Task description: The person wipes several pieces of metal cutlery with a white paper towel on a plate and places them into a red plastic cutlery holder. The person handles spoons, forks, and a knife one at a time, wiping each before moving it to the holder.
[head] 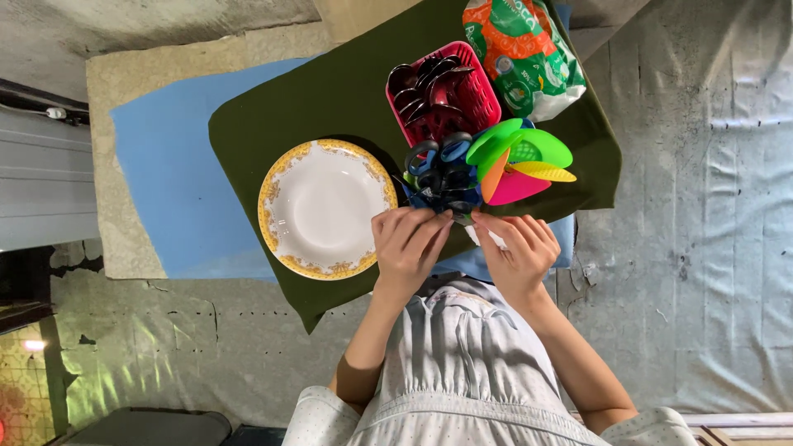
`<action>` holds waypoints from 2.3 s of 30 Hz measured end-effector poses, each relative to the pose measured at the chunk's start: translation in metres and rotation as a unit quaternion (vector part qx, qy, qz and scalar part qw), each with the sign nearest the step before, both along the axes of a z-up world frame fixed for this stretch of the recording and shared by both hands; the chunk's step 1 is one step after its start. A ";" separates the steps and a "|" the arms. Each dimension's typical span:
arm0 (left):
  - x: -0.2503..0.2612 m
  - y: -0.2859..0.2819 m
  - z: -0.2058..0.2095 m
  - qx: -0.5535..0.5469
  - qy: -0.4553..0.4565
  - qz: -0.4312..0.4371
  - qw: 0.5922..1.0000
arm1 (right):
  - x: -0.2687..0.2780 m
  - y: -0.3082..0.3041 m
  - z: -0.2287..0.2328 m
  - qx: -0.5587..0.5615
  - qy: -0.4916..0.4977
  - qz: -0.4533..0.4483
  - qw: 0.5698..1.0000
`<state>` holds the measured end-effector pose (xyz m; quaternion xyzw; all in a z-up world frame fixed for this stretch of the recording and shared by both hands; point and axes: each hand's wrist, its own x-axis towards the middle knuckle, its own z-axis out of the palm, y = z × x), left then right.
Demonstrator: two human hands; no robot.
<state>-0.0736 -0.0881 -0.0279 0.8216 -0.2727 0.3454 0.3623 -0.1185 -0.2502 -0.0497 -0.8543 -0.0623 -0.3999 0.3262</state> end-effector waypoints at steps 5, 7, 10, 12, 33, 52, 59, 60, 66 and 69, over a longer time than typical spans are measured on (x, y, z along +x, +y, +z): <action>-0.003 0.006 -0.002 -0.018 0.099 -0.035 0.994 | -0.005 0.002 -0.006 0.044 -0.040 0.013 0.998; -0.003 0.005 -0.002 -0.003 0.117 -0.046 0.992 | -0.009 0.001 -0.013 0.053 -0.053 0.004 0.997; -0.003 0.001 -0.003 0.003 0.115 -0.074 0.991 | -0.017 -0.001 -0.018 0.071 -0.072 0.008 0.995; -0.002 0.000 -0.003 0.023 0.104 -0.080 0.991 | -0.023 -0.004 -0.023 0.099 -0.094 0.027 0.990; -0.056 0.000 0.020 -0.145 0.067 -0.004 0.987 | -0.045 -0.012 0.012 0.643 0.216 0.149 0.720; -0.148 -0.019 -0.037 -0.233 0.388 0.137 0.881 | -0.049 0.023 -0.019 0.662 0.408 0.384 0.497; -0.156 -0.018 -0.033 -0.204 0.422 0.133 0.873 | -0.045 0.020 -0.033 0.402 0.386 0.355 0.751; -0.157 -0.018 -0.028 -0.199 0.428 0.135 0.871 | -0.043 0.018 -0.035 0.385 0.387 0.341 0.766; -0.155 -0.014 -0.005 -0.156 0.435 0.136 0.876 | -0.031 0.007 -0.011 0.268 0.355 0.309 0.840; -0.154 -0.011 0.016 -0.121 0.456 0.135 0.871 | -0.013 -0.008 0.008 0.182 0.352 0.313 0.863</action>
